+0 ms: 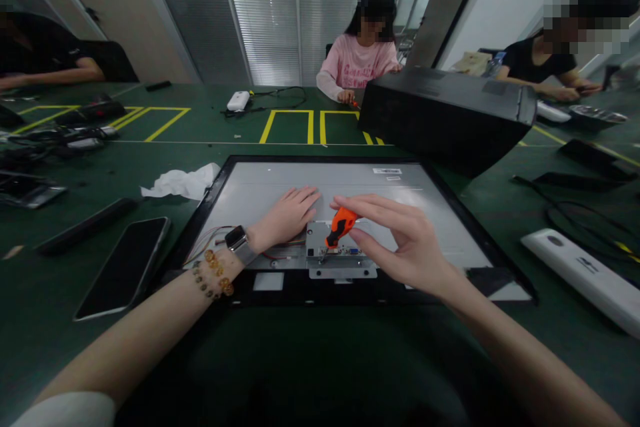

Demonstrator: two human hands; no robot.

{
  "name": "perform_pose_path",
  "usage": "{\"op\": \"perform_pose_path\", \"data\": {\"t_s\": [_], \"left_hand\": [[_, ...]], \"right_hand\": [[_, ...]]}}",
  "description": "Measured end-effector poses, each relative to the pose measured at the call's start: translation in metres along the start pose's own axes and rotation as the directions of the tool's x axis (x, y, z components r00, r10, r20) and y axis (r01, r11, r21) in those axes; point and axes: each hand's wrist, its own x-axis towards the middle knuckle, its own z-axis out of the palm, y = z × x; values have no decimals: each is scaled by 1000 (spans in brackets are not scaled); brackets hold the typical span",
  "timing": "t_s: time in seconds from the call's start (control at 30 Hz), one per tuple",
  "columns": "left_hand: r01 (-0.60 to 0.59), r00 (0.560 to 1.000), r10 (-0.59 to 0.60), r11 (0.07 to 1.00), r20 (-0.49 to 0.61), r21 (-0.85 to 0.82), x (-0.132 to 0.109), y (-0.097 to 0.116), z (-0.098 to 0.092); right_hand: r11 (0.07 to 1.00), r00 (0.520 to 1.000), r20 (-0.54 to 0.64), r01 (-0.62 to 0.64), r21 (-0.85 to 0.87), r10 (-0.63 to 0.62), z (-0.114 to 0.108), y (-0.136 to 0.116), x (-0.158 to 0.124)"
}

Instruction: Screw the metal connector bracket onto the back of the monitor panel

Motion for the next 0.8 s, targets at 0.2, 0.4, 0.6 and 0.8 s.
{"op": "perform_pose_path", "data": {"t_s": [0.2,0.4,0.6,0.8], "left_hand": [[7,1000,-7,1000,6,3,0,2,-3],[20,1000,-20,1000,-1,8,0,1,-1],[11,1000,-11,1000,4,3,-1,1,-2],[16,1000,-16,1000,9,-12,-1,2,-2]], "right_hand": [[999,999,-14,-45,29,45,2,1,-4],[1000,999,-52,-2,-16,1,1,3,1],[996,998,-69,0,-85,-6,2,4,2],[990,995,-99,-21,-136,7,2,2,2]]}}
